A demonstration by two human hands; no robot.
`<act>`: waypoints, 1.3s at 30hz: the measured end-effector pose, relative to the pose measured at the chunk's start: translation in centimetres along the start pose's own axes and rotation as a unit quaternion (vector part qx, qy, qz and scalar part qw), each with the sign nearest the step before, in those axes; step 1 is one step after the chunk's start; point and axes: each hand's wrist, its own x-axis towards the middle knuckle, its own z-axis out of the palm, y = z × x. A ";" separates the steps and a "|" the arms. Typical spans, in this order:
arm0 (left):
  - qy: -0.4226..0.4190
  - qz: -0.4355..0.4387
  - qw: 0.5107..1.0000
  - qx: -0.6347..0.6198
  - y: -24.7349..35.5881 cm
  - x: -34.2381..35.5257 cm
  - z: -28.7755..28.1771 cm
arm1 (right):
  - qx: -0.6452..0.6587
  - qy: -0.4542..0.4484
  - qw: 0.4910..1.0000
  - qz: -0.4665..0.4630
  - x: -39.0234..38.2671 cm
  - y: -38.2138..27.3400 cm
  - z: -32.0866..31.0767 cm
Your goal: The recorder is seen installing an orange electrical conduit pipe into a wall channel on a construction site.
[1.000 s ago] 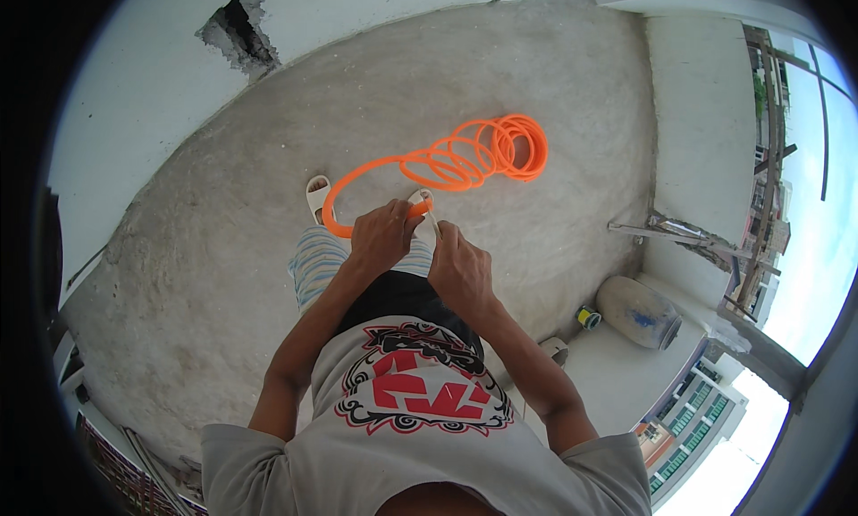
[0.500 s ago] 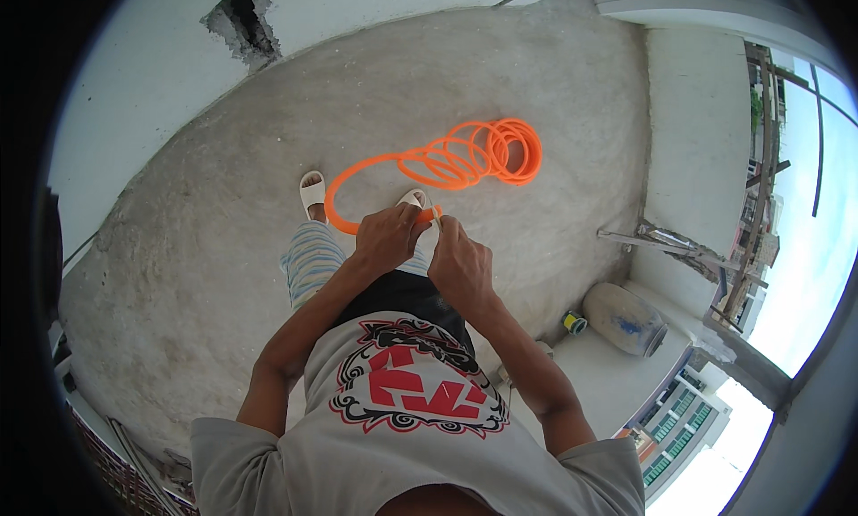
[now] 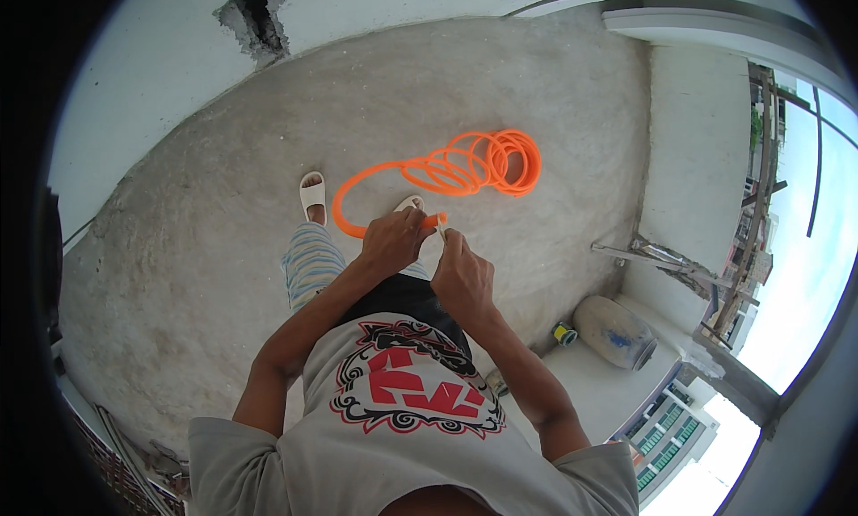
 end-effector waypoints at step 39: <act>-0.007 0.049 0.999 0.011 -2.1 -3.9 -2.0 | -0.008 -0.026 0.999 0.023 -3.0 -4.1 2.3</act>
